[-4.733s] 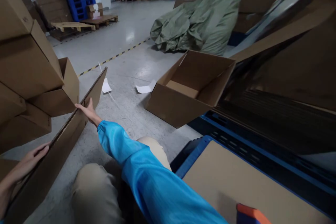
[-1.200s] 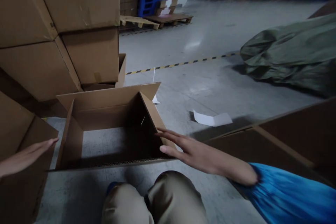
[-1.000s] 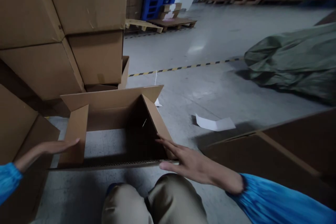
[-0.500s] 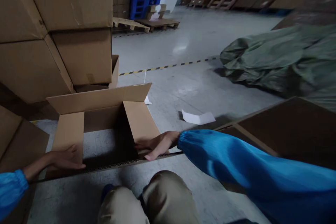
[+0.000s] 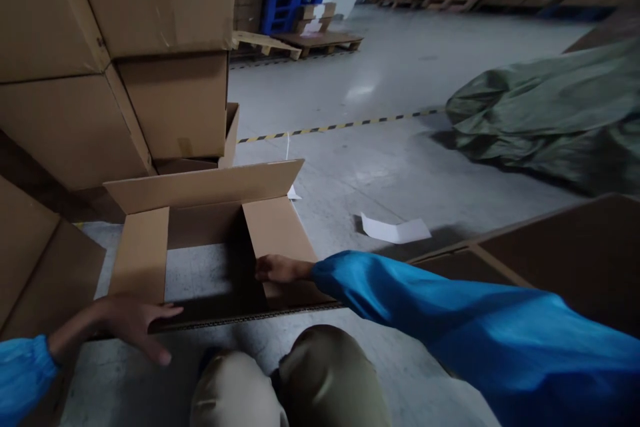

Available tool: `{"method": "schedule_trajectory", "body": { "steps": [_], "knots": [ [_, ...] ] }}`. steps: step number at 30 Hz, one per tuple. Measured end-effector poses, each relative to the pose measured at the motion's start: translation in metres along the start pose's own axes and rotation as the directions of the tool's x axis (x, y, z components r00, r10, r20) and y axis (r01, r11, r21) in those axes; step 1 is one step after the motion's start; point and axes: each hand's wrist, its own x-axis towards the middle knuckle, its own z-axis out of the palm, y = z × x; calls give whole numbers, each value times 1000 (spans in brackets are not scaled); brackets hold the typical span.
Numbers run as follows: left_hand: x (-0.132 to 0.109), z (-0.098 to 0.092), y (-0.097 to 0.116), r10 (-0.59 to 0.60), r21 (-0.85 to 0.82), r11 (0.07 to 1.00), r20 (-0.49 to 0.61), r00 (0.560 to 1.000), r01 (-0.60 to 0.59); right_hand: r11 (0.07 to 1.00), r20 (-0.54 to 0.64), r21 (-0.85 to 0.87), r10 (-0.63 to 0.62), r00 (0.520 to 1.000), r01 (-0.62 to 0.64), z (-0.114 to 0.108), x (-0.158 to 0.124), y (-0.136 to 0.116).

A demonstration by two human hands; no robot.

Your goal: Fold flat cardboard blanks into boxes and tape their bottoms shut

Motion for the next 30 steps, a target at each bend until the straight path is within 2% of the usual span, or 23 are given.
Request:
{"method": "schedule_trajectory", "body": {
  "steps": [4, 6, 8, 10, 13, 15, 17, 20, 23, 26, 30],
  "knots": [
    [-1, -11, 13, -9, -94, 996, -63, 998, 3, 993, 15, 108, 54, 998, -55, -8, -1, -4],
    [2, -17, 14, -33, -113, 993, -39, 999, 28, 974, 57, 198, 105, 993, -114, -15, -7, -13],
    [5, -21, 14, -59, -142, 988, 1, 998, 58, 945, 164, 286, 114, 980, -158, -21, -20, -26],
    [8, -23, 14, -72, -167, 983, 30, 997, 76, 946, 287, 307, 11, 958, -103, -23, -39, -41],
    [9, -25, 13, -62, -188, 979, 57, 996, 72, 980, 343, 131, -186, 921, 149, -16, -74, -61],
    [10, -26, 14, -50, -195, 979, 81, 995, 65, 949, 289, -114, -253, 923, 296, -6, -92, -70],
    [9, -26, 15, -51, -193, 979, 94, 994, 68, 846, 176, -387, -324, 930, 368, 6, -102, -74],
    [10, -29, 16, -64, -206, 975, 90, 994, 81, 669, 45, -658, -421, 906, 344, 15, -100, -75],
    [12, -34, 13, -91, -250, 961, 101, 991, 114, 627, 82, -675, -458, 885, 388, 9, -88, -75],
    [15, -40, 8, -113, -316, 935, 160, 981, 159, 682, 110, -574, -485, 868, 453, -5, -79, -77],
    [19, -47, 2, -132, -353, 917, 177, 975, 188, 771, 62, -460, -468, 882, 441, -14, -72, -80]
  ]
}}
